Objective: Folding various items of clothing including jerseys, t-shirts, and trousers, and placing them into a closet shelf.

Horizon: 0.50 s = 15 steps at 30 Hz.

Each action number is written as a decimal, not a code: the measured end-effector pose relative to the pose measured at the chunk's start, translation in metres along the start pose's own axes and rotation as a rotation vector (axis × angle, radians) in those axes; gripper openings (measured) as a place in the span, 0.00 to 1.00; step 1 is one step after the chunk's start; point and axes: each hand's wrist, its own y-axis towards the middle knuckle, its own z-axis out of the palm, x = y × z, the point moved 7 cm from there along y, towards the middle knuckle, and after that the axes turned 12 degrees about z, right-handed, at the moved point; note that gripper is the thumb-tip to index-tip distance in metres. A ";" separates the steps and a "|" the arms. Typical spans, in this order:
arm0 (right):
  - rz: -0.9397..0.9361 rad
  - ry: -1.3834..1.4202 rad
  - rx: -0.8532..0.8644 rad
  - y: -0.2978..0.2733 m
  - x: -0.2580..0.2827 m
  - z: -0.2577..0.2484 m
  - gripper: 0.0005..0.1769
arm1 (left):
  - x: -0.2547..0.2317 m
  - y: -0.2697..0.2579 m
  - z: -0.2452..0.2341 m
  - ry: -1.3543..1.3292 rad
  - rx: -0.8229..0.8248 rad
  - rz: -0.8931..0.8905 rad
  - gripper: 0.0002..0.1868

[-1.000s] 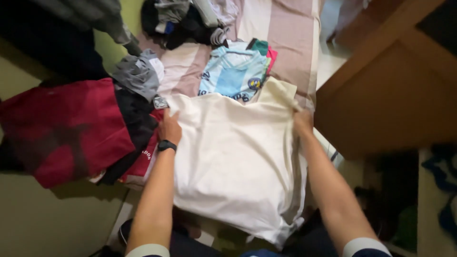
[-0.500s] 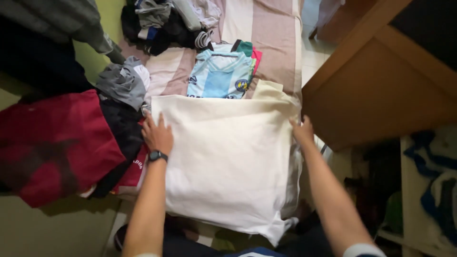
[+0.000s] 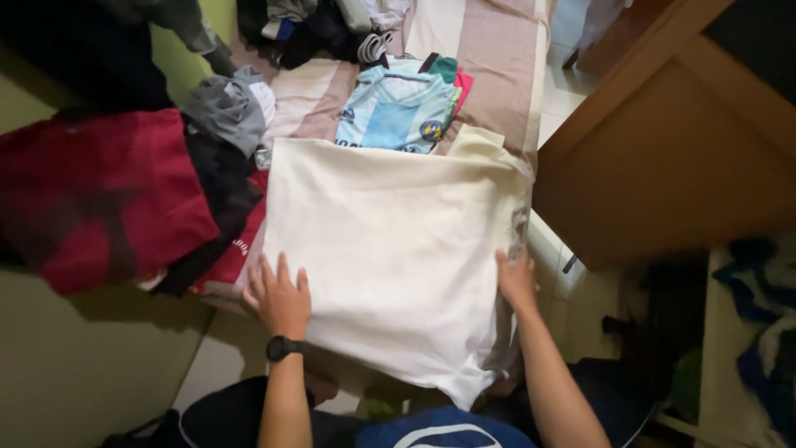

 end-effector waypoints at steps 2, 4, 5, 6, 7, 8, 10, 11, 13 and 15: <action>0.014 0.050 0.013 0.025 -0.036 0.012 0.40 | 0.019 -0.007 0.003 -0.041 -0.048 -0.057 0.27; 0.035 0.101 0.012 0.033 -0.066 0.019 0.39 | 0.039 -0.011 -0.001 -0.095 -0.098 -0.103 0.25; 0.025 0.100 0.012 0.033 -0.076 0.018 0.38 | 0.046 -0.013 -0.003 -0.077 -0.081 -0.119 0.22; 0.016 0.100 0.011 0.033 -0.086 0.018 0.37 | 0.054 -0.013 -0.006 -0.059 -0.065 -0.135 0.20; 0.016 0.104 0.002 0.025 -0.080 0.010 0.37 | 0.059 -0.013 -0.008 -0.065 -0.071 -0.130 0.20; 0.023 0.096 0.031 0.016 -0.076 0.006 0.36 | 0.062 -0.013 -0.010 -0.084 -0.101 -0.106 0.22; 0.030 0.084 0.052 0.007 -0.070 -0.009 0.35 | 0.067 -0.013 -0.011 -0.112 -0.132 -0.082 0.24; -0.001 0.090 0.067 0.003 -0.066 -0.014 0.33 | 0.068 -0.014 -0.007 -0.108 -0.091 -0.049 0.25; -0.031 0.091 0.087 0.002 -0.061 -0.024 0.32 | 0.074 -0.018 0.009 -0.103 -0.044 -0.021 0.26; -0.114 0.123 -0.015 0.003 -0.057 -0.038 0.31 | 0.078 -0.024 0.032 -0.069 -0.069 0.108 0.20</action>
